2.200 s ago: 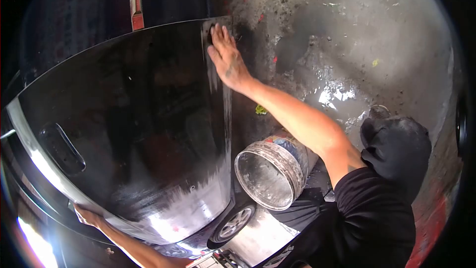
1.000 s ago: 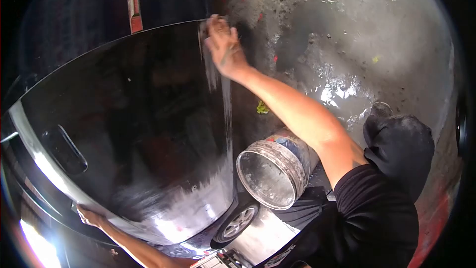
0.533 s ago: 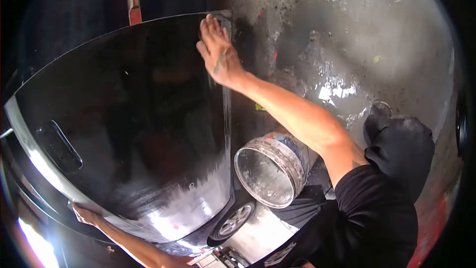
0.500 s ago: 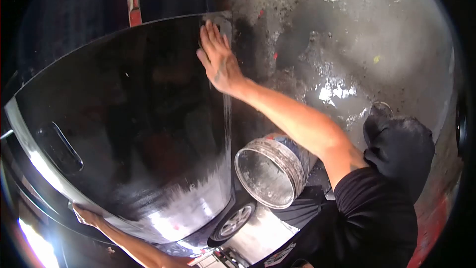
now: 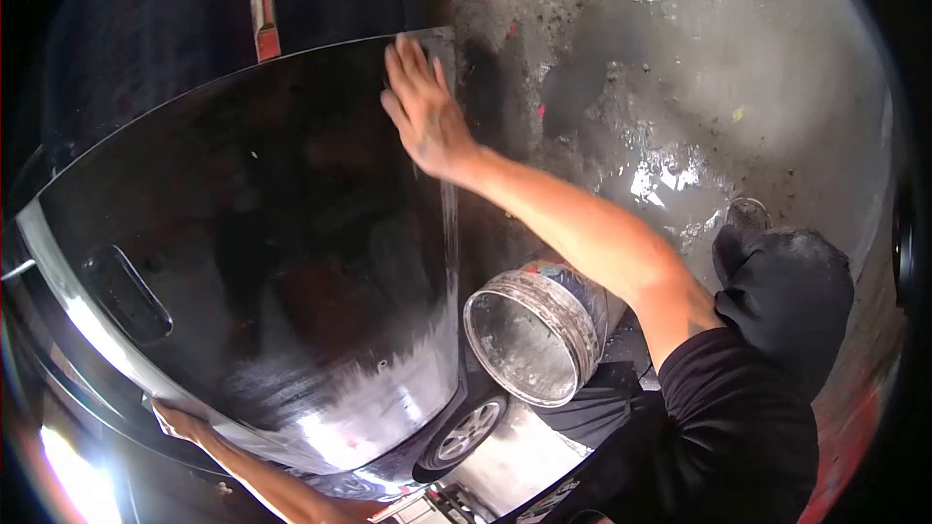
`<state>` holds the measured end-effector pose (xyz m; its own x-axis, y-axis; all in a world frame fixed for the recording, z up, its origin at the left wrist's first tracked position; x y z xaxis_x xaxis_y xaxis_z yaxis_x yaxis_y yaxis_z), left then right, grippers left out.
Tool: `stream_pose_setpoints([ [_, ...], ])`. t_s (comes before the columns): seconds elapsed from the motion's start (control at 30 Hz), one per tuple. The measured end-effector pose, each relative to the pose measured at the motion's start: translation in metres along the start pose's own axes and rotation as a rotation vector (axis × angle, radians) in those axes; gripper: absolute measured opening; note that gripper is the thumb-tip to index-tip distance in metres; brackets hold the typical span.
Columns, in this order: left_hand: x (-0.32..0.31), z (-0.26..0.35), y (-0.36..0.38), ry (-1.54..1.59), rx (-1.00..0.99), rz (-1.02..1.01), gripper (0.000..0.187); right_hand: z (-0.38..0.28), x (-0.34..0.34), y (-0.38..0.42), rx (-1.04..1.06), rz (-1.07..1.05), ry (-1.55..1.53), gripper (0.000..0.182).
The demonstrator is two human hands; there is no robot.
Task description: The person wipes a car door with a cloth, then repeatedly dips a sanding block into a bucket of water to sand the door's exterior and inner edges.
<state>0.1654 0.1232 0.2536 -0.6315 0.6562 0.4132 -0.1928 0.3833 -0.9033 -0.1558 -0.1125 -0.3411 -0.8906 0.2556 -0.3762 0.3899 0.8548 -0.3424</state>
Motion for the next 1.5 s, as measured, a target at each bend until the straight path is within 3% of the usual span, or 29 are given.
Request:
stream_pose_setpoints([
  [0.13, -0.006, -0.025, -0.015, -0.026, -0.122, 0.051, 0.055, -0.001, 0.000, -0.012, -0.027, -0.006, 0.027, 0.059],
  [0.23, -0.004, -0.011, -0.004, 0.041, -0.066, 0.016, 0.052, -0.002, -0.019, 0.075, -0.118, -0.191, 0.070, 0.063],
  [0.3, -0.004, -0.014, -0.008, 0.010, -0.042, 0.022, 0.053, 0.000, -0.018, 0.066, -0.133, -0.143, 0.037, 0.062],
  [0.37, -0.004, -0.016, -0.012, -0.045, -0.030, 0.010, 0.053, -0.002, -0.001, 0.003, -0.089, 0.034, -0.059, 0.059],
  [0.43, 0.000, -0.011, -0.007, -0.037, -0.135, 0.029, 0.056, 0.010, -0.001, -0.034, -0.073, 0.074, -0.033, 0.057],
  [0.53, 0.001, 0.015, 0.013, 0.009, 0.049, -0.018, 0.054, 0.002, -0.006, 0.008, -0.053, 0.024, -0.016, 0.059],
  [0.63, 0.000, 0.012, 0.011, 0.045, 0.053, -0.019, 0.053, -0.017, -0.011, 0.081, -0.133, -0.174, -0.033, 0.060],
  [0.77, 0.000, 0.012, 0.011, -0.060, -0.014, -0.027, 0.052, -0.006, 0.001, -0.002, -0.033, 0.032, -0.033, 0.057],
  [0.83, 0.003, 0.009, 0.009, -0.067, -0.073, -0.017, 0.052, 0.004, 0.006, -0.033, -0.071, 0.024, -0.042, 0.057],
  [0.9, 0.000, -0.001, 0.003, 0.013, -0.041, 0.014, 0.053, -0.008, -0.002, -0.009, -0.057, 0.058, -0.006, 0.057],
  [1.0, -0.003, 0.001, 0.003, 0.078, -0.006, 0.031, 0.054, -0.008, -0.014, 0.065, -0.074, -0.073, 0.033, 0.056],
  [1.13, -0.005, -0.005, -0.002, 0.061, 0.004, 0.024, 0.054, -0.001, 0.006, -0.012, -0.039, 0.031, 0.004, 0.054],
  [1.37, -0.003, 0.001, 0.007, 0.002, -0.030, 0.018, 0.051, 0.002, -0.013, 0.054, -0.058, -0.102, 0.088, 0.055],
  [1.5, -0.002, -0.004, 0.000, -0.031, -0.006, 0.005, 0.053, 0.012, -0.004, -0.021, -0.047, 0.005, 0.064, 0.056],
])
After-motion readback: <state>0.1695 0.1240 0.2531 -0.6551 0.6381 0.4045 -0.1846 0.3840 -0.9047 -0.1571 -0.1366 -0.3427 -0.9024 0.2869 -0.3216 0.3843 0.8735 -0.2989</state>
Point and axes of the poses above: each hand's wrist, its own y-axis away from the middle knuckle, its own x-axis out of the back of the hand, z = x × y, the point moved 2 cm from there along -y, towards the middle knuckle, and after that the axes turned 10 degrees about -y, right-handed, at the moved point
